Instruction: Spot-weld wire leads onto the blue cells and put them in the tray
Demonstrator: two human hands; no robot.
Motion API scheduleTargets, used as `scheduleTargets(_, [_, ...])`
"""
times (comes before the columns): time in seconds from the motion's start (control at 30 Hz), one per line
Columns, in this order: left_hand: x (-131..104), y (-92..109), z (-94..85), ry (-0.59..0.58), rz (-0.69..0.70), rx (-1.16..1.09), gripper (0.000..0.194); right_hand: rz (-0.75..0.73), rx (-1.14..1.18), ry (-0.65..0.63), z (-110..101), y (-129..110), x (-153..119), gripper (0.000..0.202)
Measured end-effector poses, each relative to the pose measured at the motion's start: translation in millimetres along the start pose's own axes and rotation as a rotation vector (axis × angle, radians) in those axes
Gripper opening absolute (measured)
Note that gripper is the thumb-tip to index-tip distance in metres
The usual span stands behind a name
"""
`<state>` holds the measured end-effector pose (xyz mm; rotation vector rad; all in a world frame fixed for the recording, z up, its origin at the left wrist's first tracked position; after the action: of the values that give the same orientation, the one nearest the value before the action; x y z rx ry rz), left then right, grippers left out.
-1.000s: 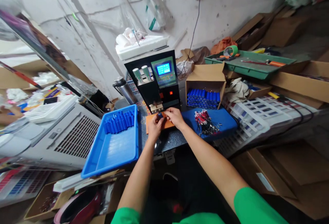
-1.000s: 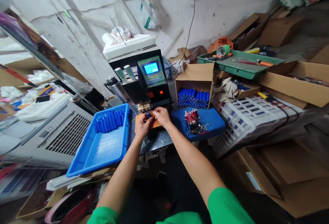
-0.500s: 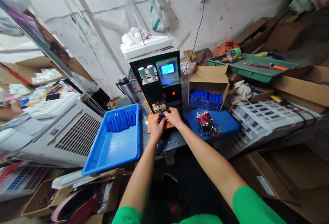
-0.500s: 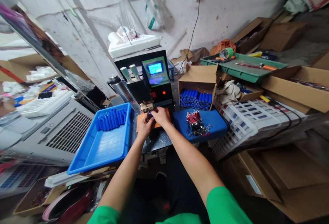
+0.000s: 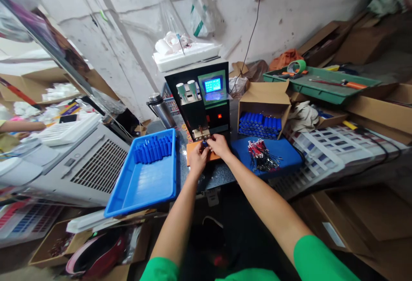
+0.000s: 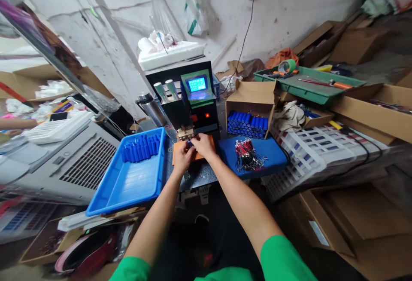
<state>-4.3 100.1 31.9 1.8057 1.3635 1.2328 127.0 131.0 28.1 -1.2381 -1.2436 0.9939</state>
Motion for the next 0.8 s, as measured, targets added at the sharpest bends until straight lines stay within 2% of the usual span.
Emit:
scheduleTargets(0.4, [-1.7, 1.2, 0.4, -0.003, -0.005, -0.028, 0.022, -0.003, 0.043, -0.028, 0.6, -2.8, -4.2, 0.014])
scheduleTargets(0.6, [-0.6, 2.3, 0.3, -0.009, -0.01, 0.01, 0.024, 0.051, 0.046, -0.071, 1.2, 1.9, -7.6, 0.019])
scheduleTargets(0.67, [-0.3, 2.9, 0.2, -0.011, -0.002, 0.006, 0.025, 0.005, -0.044, -0.051, -6.6, -5.0, -11.5, 0.019])
scheduleTargets(0.8, [-0.9, 1.3, 0.1, -0.017, 0.001, 0.008, 0.029, -0.202, -0.349, 0.107, -34.3, -33.6, -27.3, 0.011])
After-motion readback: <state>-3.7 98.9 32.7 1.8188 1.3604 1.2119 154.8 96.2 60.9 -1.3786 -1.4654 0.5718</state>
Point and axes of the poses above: each hand's wrist, its own x-axis towards the middle knuckle, its own z-axis out of the palm, y = z × x, the point moved 10 cm from there along x, towards the middle knuckle
